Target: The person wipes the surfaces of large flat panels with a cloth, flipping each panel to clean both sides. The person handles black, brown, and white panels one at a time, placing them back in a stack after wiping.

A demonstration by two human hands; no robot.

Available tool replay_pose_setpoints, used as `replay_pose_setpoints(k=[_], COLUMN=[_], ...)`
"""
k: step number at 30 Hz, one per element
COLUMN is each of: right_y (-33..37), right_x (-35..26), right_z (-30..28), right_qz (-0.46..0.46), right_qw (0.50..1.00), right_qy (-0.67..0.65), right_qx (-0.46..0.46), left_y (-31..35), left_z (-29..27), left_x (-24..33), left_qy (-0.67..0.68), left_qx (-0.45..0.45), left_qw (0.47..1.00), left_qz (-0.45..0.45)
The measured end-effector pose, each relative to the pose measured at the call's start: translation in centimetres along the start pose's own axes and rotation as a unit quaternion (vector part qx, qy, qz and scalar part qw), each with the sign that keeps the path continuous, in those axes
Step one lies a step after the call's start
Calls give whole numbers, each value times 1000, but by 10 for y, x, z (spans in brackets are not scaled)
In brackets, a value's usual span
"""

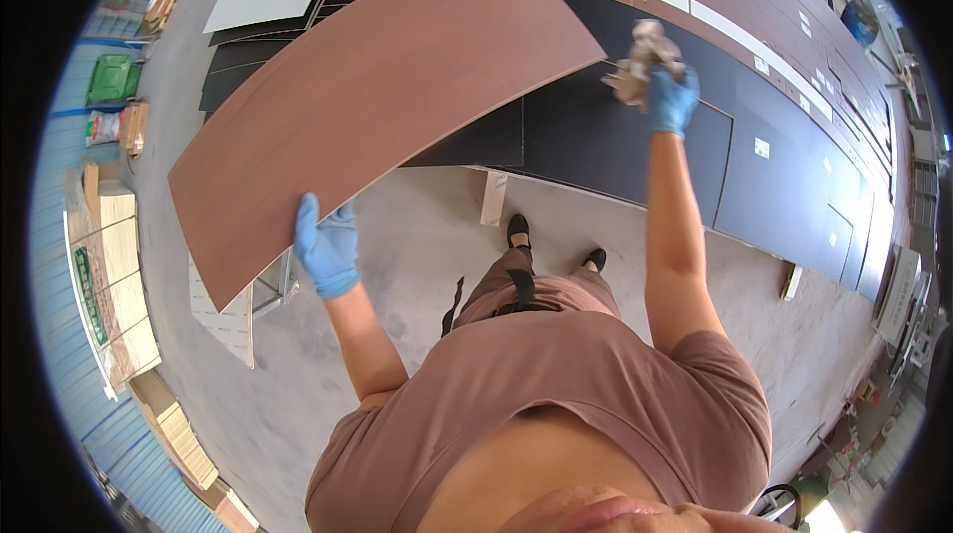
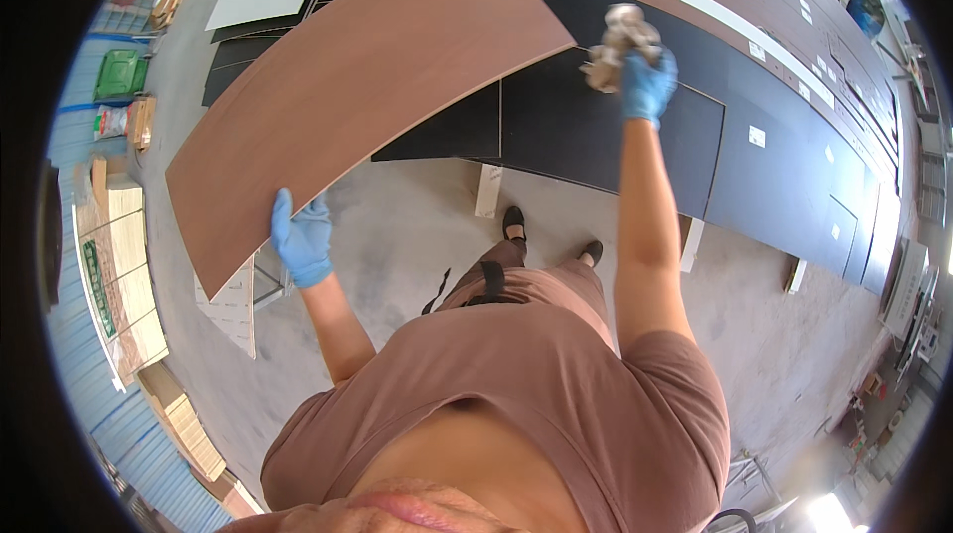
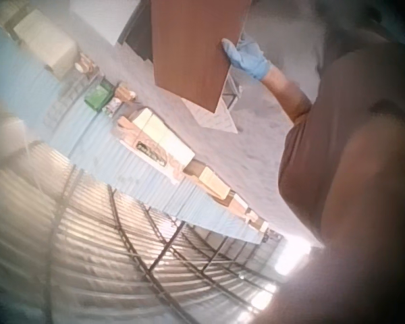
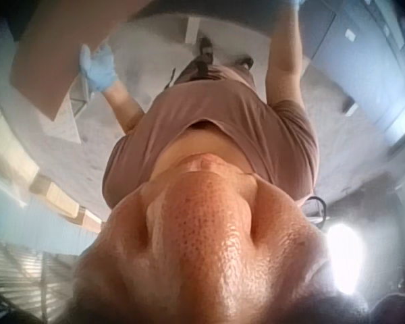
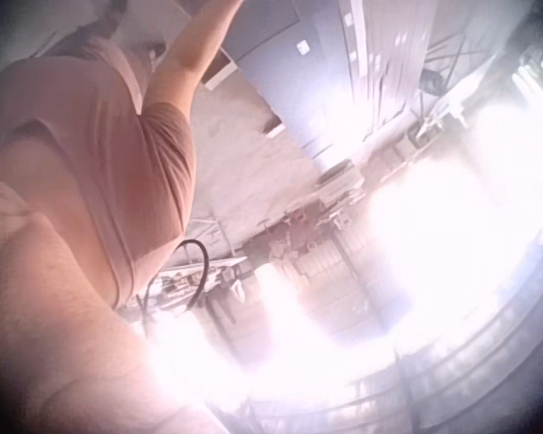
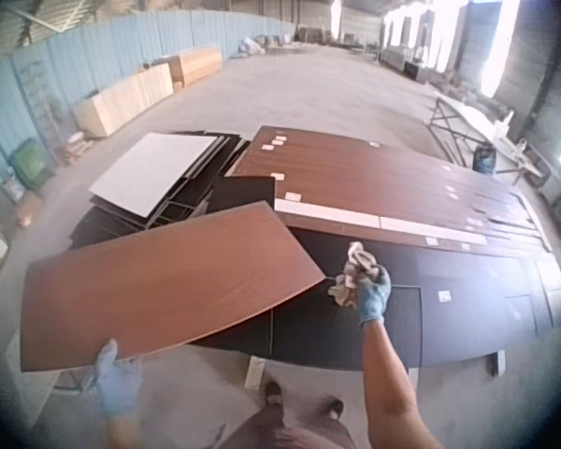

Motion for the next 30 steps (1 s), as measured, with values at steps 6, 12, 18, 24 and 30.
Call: replay_pose_setpoints(k=[6,12,18,24,30], right_y=[72,187,147,240,400], right_x=[-141,-212,-171,12,76], right_z=[-13,-1,-171,-500,-705], right_qz=[-355,-467,-408,51,335], right_qw=[922,838,859,938,728], right_qy=[72,161,300,270,345], right_qx=[-135,-232,-82,212,488], left_y=[10,66,169,268,370], left_z=[56,114,179,192,209], left_x=[-61,-174,-238,-279,-340], left_qy=[-105,-154,-259,-176,-248], left_qx=[-113,-374,-683,-796,-831], left_qw=[985,884,671,579,453], left_qz=[-79,-236,-130,20,-207])
Point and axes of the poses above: each hand's wrist, its own y-axis away from the middle knuckle, its own z-axis out of the palm, x = y × z, the point moved 2 cm from there along -y, towards the middle knuckle, and after that the axes turned 2 degrees about z, right-handed, at the moved point
